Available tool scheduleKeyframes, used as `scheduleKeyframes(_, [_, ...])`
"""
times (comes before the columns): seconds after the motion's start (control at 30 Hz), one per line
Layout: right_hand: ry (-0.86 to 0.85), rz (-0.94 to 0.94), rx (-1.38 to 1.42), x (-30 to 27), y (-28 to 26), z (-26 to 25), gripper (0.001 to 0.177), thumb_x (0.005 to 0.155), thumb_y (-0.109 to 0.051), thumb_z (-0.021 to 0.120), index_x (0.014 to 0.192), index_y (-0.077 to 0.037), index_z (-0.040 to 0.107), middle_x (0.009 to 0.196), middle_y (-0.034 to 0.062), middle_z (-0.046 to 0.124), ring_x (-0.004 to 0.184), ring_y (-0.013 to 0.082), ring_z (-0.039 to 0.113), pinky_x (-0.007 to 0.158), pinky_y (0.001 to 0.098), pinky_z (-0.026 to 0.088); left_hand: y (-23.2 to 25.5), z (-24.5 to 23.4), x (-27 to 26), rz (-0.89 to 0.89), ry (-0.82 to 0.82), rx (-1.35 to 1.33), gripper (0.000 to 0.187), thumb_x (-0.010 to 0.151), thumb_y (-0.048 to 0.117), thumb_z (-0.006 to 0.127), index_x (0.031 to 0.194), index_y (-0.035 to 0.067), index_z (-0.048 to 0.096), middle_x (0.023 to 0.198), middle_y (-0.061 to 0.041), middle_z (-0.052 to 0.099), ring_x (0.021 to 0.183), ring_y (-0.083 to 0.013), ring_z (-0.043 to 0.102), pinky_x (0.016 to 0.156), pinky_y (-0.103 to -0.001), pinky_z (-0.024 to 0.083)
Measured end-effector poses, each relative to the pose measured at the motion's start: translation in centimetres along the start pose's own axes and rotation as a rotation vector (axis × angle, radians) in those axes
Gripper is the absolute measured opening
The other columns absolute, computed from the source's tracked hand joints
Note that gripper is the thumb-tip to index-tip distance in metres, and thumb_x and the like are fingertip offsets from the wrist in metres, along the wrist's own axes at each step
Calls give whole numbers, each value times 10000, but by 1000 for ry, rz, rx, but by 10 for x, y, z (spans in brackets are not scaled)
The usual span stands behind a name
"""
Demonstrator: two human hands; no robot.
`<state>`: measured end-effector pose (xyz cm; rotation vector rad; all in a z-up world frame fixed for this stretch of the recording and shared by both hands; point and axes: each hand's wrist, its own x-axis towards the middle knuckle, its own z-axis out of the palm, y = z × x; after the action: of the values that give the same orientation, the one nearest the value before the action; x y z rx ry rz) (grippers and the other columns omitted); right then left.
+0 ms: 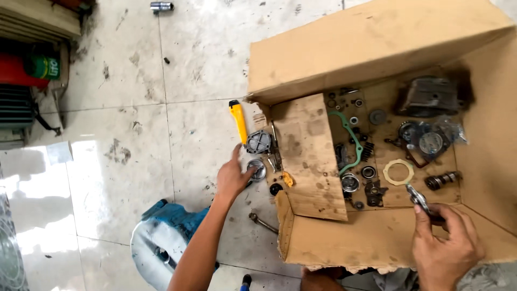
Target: The person sits on the floor of a motorcycle repair shop and sorts engine parts and gaskets in a cardboard box. They fit a round gasket onto a metal cover, pick up small parts, and attach the cover with the gasket onto the motorcycle's engine.
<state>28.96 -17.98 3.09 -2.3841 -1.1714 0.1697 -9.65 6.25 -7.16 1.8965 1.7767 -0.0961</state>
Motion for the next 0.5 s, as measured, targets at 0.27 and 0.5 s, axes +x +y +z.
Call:
scheduleKeyframes(0.27, [-22, 25, 22, 5, -11, -4, 225, 977, 106, 889, 1152, 171, 763, 1041, 227, 723, 794, 281, 637, 761, 365, 524, 19, -1, 75, 187, -212, 380, 861, 754, 473, 876, 1459, 237, 441, 772, -103, 698, 696, -297, 702, 609, -443, 562])
scheduleKeyframes(0.5, [-18, -5, -7, 3, -1, 2, 228, 963, 104, 890, 1160, 127, 778, 1008, 216, 743, 758, 248, 646, 693, 327, 513, -30, -7, 49, -154, 114, -140, 758, 778, 326, 853, 1397, 102, 477, 936, -169, 772, 679, -290, 724, 546, -377, 569])
